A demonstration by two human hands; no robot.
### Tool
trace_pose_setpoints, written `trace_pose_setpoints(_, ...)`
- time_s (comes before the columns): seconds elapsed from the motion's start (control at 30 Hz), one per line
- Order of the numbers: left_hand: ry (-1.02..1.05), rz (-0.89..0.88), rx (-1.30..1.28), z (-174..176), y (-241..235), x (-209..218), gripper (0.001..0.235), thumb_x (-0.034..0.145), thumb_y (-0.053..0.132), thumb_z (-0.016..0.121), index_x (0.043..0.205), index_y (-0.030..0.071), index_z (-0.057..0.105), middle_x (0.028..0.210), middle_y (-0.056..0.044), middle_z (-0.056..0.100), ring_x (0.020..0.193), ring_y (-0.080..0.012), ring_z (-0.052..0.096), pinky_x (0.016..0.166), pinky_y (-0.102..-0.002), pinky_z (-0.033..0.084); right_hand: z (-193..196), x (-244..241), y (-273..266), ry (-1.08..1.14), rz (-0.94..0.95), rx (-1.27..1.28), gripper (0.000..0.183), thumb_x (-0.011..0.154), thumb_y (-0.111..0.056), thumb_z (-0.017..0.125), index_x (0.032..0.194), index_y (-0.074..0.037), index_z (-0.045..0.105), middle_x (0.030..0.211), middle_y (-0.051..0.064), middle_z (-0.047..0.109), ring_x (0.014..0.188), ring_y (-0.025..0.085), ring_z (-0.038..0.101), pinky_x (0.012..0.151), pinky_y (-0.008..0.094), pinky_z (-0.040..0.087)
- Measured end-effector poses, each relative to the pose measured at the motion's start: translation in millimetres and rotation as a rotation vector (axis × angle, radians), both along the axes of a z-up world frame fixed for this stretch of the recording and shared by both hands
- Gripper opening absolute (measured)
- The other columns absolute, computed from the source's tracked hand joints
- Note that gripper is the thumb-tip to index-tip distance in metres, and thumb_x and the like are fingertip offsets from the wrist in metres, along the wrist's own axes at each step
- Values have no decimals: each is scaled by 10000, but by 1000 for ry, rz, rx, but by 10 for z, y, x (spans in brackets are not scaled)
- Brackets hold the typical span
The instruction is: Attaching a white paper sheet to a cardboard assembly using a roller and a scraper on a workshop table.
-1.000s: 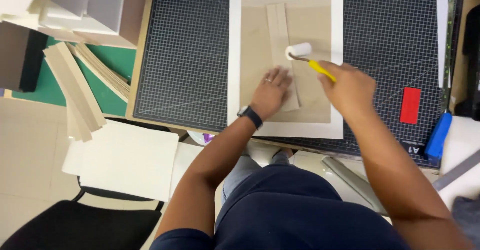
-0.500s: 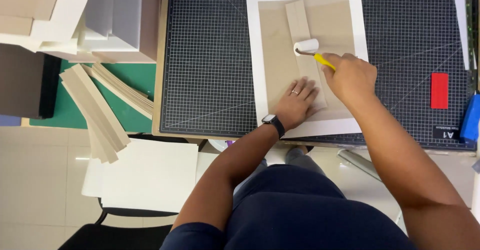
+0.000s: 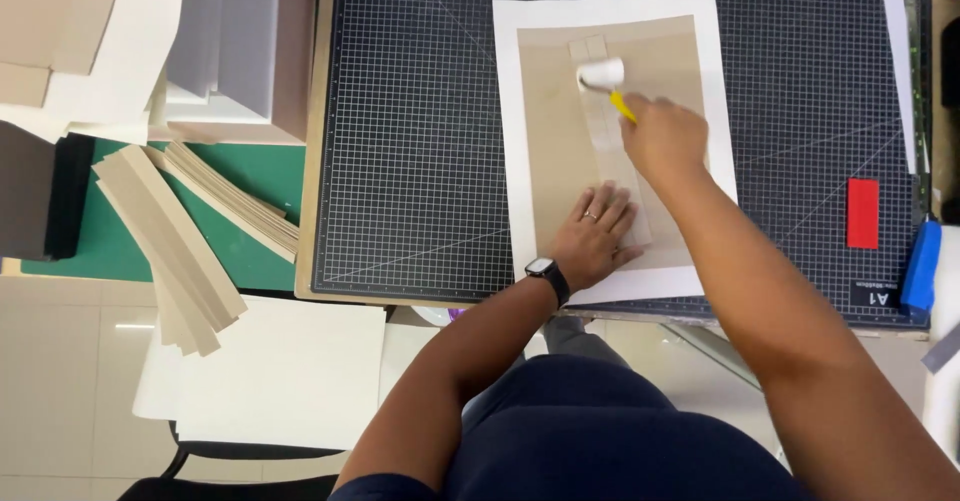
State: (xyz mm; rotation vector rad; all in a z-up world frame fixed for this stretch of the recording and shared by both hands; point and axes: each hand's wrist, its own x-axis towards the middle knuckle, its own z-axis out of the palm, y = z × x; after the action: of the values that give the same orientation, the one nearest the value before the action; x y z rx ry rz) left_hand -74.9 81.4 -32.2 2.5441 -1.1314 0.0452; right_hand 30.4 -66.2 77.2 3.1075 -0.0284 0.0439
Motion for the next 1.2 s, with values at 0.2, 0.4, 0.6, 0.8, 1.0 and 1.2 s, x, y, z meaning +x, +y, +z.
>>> trace_pose_setpoints(0.2,-9,17,-74,-25,18,37,775,982,701,361,1493,137,508,1576,-108,455,1549,-349,296,1293,-516,202,227,-73,40,107,8,-3,322,1010,-306,612,1295,-218,734,870,175,731,865,407,763,727,544,597)
trace_pose_setpoints(0.4,26,22,-62,-3,-5,41,792,980,715,338,1486,130,511,1573,-105,450,1545,-341,295,1295,-523,201,752,-627,184,294,-38,-49,335,995,-314,592,1288,-264,745,884,167,762,891,393,776,785,512,607)
trace_pose_setpoints(0.6,87,-27,-39,39,14,48,762,1009,642,328,1519,93,463,1619,-130,395,1566,-372,236,1305,-540,156,-32,603,-54,45,48,-38,306,1000,-328,631,1271,-227,733,812,149,734,770,394,722,623,506,547)
trace_pose_setpoints(0.8,145,-25,46,124,49,25,768,1020,683,279,1544,143,434,1621,-98,377,1573,-340,224,1308,-522,141,367,241,36,154,66,-33,281,987,-263,642,1233,-219,771,858,169,765,863,395,770,732,512,606)
trace_pose_setpoints(1.0,157,-42,101,136,35,17,749,1035,668,286,1561,150,411,1641,-95,348,1579,-344,194,1305,-523,123,156,600,-24,104,59,-34,309,999,-302,663,1282,-208,745,893,201,769,895,426,762,737,556,598)
trace_pose_setpoints(1.2,143,-45,119,125,44,124,748,1043,665,266,1568,149,395,1652,-91,326,1584,-343,171,1308,-521,114,468,473,2,171,77,-48,277,1005,-277,636,1240,-199,759,895,197,774,894,422,767,749,536,603)
